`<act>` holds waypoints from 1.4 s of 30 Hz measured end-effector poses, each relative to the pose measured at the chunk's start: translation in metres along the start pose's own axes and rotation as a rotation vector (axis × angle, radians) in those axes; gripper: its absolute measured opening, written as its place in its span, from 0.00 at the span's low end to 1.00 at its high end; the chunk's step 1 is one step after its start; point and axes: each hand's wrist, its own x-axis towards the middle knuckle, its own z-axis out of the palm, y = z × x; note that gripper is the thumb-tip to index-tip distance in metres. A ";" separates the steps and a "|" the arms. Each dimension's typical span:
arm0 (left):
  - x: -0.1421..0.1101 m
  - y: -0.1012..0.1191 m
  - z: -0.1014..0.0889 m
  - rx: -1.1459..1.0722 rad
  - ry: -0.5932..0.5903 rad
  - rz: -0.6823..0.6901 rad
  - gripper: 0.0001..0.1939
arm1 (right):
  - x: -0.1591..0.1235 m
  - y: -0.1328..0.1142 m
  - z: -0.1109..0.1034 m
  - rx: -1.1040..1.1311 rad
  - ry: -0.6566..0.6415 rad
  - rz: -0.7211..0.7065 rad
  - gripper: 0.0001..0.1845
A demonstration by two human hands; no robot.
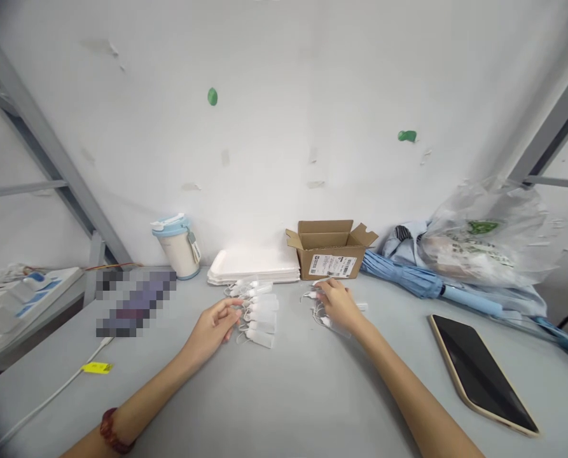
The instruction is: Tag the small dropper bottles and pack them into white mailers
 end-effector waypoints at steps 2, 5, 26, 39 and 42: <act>0.000 0.000 0.000 -0.002 -0.003 -0.009 0.19 | 0.000 -0.002 0.000 0.011 -0.010 -0.017 0.14; 0.000 0.000 0.001 -0.007 0.010 -0.013 0.20 | 0.000 -0.006 0.001 0.026 -0.009 -0.038 0.13; -0.021 0.022 0.012 0.050 -0.063 0.027 0.20 | -0.033 -0.077 -0.017 0.279 0.209 -0.295 0.10; -0.028 0.027 0.013 0.040 -0.236 0.018 0.12 | -0.048 -0.106 -0.013 0.466 0.127 -0.378 0.11; -0.027 0.027 0.011 0.029 -0.225 0.014 0.13 | -0.047 -0.104 -0.014 0.450 0.135 -0.375 0.11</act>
